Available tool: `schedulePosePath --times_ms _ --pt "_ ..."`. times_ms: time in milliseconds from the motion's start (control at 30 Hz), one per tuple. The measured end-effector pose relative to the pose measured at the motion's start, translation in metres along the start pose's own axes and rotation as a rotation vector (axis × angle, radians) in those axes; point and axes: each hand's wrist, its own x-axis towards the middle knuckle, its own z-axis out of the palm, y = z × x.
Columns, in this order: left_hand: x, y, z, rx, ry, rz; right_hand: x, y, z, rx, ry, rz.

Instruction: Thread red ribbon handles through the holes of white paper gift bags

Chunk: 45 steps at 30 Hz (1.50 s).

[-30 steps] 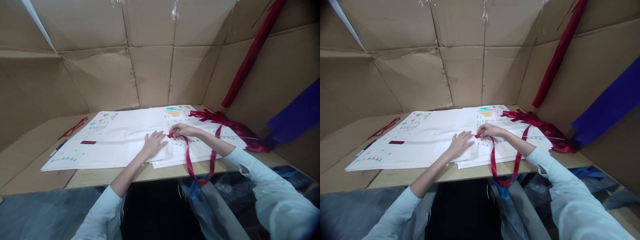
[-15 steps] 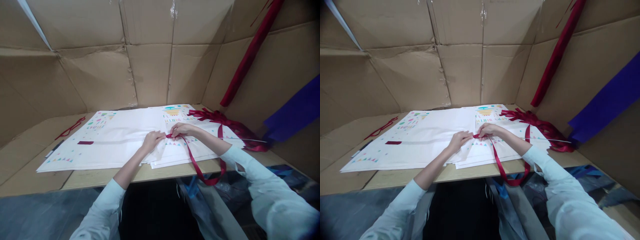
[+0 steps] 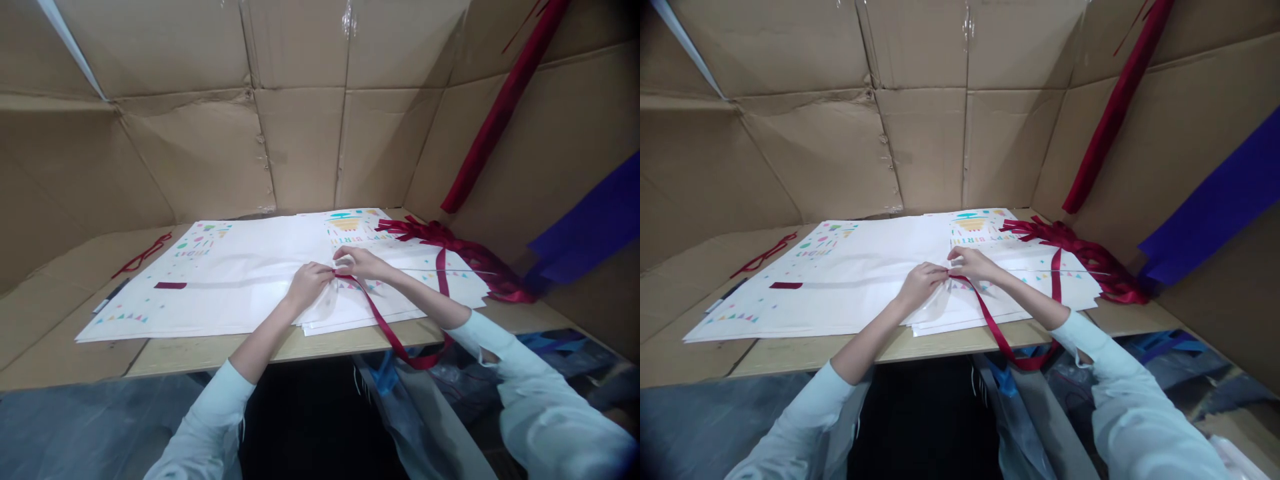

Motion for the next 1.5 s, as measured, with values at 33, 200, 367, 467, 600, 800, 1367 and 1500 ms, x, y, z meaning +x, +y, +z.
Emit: schedulePosePath --times_ms 33,200,367,467,600,800,1367,1500 --pt "-0.001 0.004 -0.002 0.023 -0.019 -0.006 -0.006 0.004 -0.005 -0.018 -0.012 -0.021" --pt "-0.006 0.02 -0.01 0.072 -0.11 -0.007 -0.04 0.047 -0.045 -0.284 -0.065 0.031" --pt "-0.009 0.028 -0.01 0.085 -0.215 -0.071 -0.059 0.08 -0.069 -0.392 -0.019 0.058" --pt "-0.008 0.03 -0.009 0.112 -0.28 -0.103 -0.056 0.08 -0.066 -0.344 -0.014 0.001" --pt "-0.005 0.033 -0.009 0.18 -0.306 -0.099 -0.039 0.066 -0.051 -0.298 -0.011 -0.055" --pt "-0.005 0.034 -0.008 0.181 -0.264 -0.078 0.0 0.026 -0.007 -0.138 -0.056 -0.164" --pt "-0.012 0.032 -0.004 0.144 -0.244 -0.098 -0.083 0.125 -0.113 -0.276 0.016 0.237" --pt "-0.011 0.033 -0.005 0.134 -0.216 -0.1 -0.09 0.14 -0.122 -0.183 -0.005 0.218"
